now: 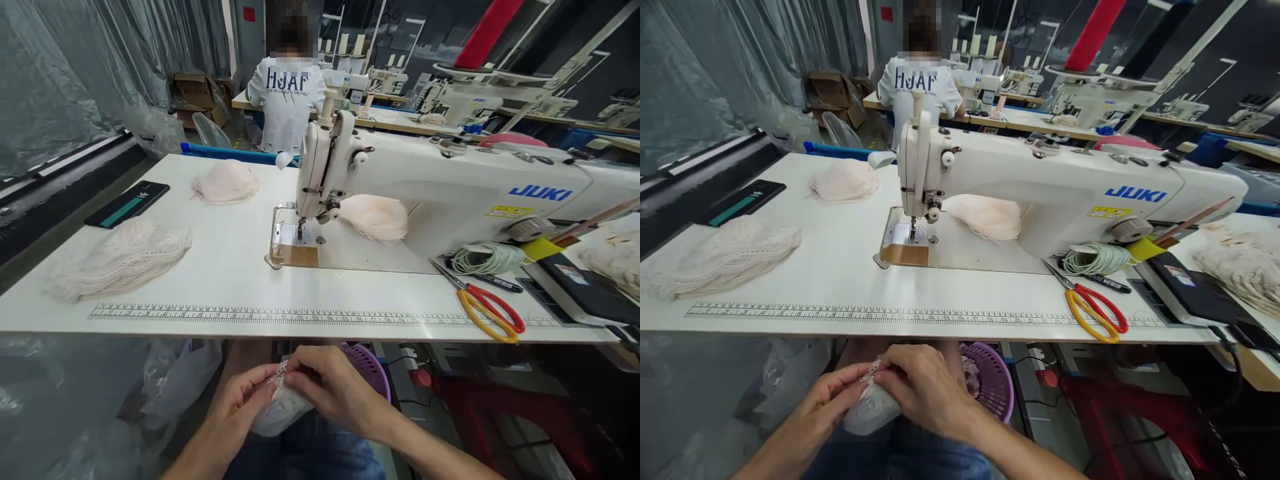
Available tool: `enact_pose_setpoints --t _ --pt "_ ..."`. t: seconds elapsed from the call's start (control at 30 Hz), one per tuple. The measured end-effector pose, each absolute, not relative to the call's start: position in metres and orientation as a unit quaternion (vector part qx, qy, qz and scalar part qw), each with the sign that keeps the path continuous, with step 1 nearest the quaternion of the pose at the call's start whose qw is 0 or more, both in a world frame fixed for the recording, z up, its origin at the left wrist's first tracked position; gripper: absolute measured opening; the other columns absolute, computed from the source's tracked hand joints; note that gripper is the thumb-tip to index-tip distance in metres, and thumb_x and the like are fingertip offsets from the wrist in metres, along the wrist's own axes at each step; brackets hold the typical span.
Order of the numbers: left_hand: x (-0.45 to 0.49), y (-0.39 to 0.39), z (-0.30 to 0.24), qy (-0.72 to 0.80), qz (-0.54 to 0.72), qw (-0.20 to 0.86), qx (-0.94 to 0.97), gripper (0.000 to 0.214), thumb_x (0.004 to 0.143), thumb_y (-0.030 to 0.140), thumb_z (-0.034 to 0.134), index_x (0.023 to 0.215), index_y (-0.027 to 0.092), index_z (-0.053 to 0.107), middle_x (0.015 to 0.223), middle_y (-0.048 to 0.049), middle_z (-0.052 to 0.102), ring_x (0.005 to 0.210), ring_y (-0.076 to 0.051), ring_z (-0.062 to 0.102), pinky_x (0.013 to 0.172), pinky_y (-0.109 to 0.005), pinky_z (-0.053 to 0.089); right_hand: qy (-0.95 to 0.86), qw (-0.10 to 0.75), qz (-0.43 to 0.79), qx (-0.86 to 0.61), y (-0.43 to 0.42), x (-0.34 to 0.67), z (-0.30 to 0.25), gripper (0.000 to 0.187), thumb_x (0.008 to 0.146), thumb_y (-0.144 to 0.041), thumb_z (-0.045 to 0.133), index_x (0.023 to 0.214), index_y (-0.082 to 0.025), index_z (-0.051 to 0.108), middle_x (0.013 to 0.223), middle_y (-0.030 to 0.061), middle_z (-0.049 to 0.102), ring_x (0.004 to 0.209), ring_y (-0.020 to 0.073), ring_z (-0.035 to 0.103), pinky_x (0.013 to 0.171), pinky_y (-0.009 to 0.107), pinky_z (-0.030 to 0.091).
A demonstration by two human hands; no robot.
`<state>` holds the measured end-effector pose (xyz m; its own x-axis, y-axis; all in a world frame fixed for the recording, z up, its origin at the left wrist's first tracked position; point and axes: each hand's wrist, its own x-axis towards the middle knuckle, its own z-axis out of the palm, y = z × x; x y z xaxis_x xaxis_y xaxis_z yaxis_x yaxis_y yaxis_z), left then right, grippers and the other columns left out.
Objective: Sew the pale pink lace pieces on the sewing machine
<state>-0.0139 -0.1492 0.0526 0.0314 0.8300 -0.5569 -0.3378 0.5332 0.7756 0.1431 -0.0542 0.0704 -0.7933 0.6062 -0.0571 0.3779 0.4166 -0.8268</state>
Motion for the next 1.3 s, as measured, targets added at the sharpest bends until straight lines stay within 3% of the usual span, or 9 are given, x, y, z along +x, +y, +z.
enact_pose_setpoints --t 0.17,0.33,0.47,0.57,0.67,0.77,0.93,1.17,1.3 --pt "-0.023 -0.167 0.04 0.57 0.444 0.68 0.123 0.049 0.063 0.048 0.075 0.103 0.02 0.069 0.108 -0.007 0.068 0.109 -0.029 0.055 0.093 -0.036 0.042 -0.845 0.118 0.439 -0.282 -0.056 0.141 0.064 0.013 0.092 -0.024 0.047 0.083 -0.018 0.053 0.074 -0.0019 0.058 0.067 0.0107 0.051 0.061 0.02 0.034" --pt "-0.023 -0.174 0.044 0.547 0.452 0.699 0.094 0.049 0.061 0.047 0.076 0.101 0.018 0.069 0.099 -0.0078 0.07 0.102 -0.028 0.058 0.091 -0.036 0.043 -0.885 0.095 0.379 -0.253 -0.062 0.137 0.058 0.01 0.094 -0.025 0.042 0.087 -0.02 0.048 0.077 -0.0014 0.058 0.068 0.0124 0.051 0.061 0.023 0.032" --pt "-0.02 -0.173 0.043 0.569 0.438 0.667 0.199 0.045 0.068 0.054 0.069 0.096 0.019 0.067 0.083 -0.0041 0.067 0.08 -0.02 0.058 0.073 -0.027 0.044 -0.912 0.075 0.333 -0.226 -0.065 0.131 0.052 0.01 0.095 -0.024 0.04 0.088 -0.021 0.047 0.074 -0.0015 0.057 0.061 0.0124 0.048 0.061 0.025 0.03" --pt "-0.019 -0.169 0.037 0.594 0.396 0.635 0.297 0.041 0.074 0.057 0.063 0.083 0.017 0.062 0.06 0.0032 0.05 0.056 -0.01 0.041 0.053 -0.02 0.031 -0.915 0.064 0.338 -0.209 -0.064 0.128 0.049 0.01 0.094 -0.024 0.042 0.085 -0.02 0.048 0.069 -0.0025 0.057 0.056 0.0114 0.047 0.06 0.025 0.03" --pt "-0.021 -0.166 0.036 0.605 0.357 0.641 0.309 0.042 0.075 0.058 0.061 0.077 0.016 0.059 0.056 0.0063 0.038 0.053 -0.008 0.027 0.048 -0.02 0.02 -0.879 0.068 0.412 -0.23 -0.061 0.132 0.049 0.01 0.091 -0.03 0.051 0.089 -0.021 0.05 0.073 -0.0027 0.058 0.064 0.0117 0.052 0.059 0.021 0.034" --pt "-0.025 -0.165 0.04 0.582 0.349 0.671 0.298 0.042 0.076 0.056 0.061 0.079 0.014 0.06 0.061 0.0046 0.043 0.057 -0.009 0.031 0.052 -0.019 0.023 -0.836 0.053 0.486 -0.249 -0.059 0.139 0.049 0.016 0.085 -0.034 0.062 0.092 -0.022 0.053 0.08 -0.003 0.059 0.074 0.0121 0.055 0.064 0.019 0.038" --pt "-0.029 -0.167 0.044 0.546 0.341 0.708 0.291 0.04 0.078 0.052 0.061 0.087 0.013 0.064 0.071 -0.0004 0.056 0.063 -0.011 0.043 0.06 -0.02 0.031 -0.828 0.058 0.499 -0.25 -0.06 0.139 0.048 0.004 0.09 -0.02 0.052 0.087 -0.02 0.056 0.081 -0.0017 0.059 0.078 0.0124 0.055 0.072 0.022 0.039" --pt "-0.028 -0.166 0.04 0.585 0.34 0.668 0.31 0.041 0.078 0.055 0.06 0.075 0.014 0.061 0.056 0.0053 0.042 0.053 -0.008 0.029 0.049 -0.019 0.022 -0.842 0.061 0.48 -0.238 -0.062 0.131 0.049 0.007 0.091 -0.021 0.049 0.088 -0.019 0.055 0.081 -0.0005 0.059 0.077 0.0131 0.054 0.07 0.022 0.039" --pt "-0.031 -0.166 0.041 0.565 0.35 0.69 0.286 0.037 0.079 0.052 0.06 0.086 0.015 0.065 0.071 0.0002 0.057 0.066 -0.011 0.046 0.062 -0.019 0.034 -0.83 0.037 0.504 -0.236 -0.06 0.14 0.049 0.014 0.092 -0.032 0.05 0.1 -0.021 0.053 0.089 0.0008 0.059 0.081 0.0146 0.054 0.073 0.024 0.04"
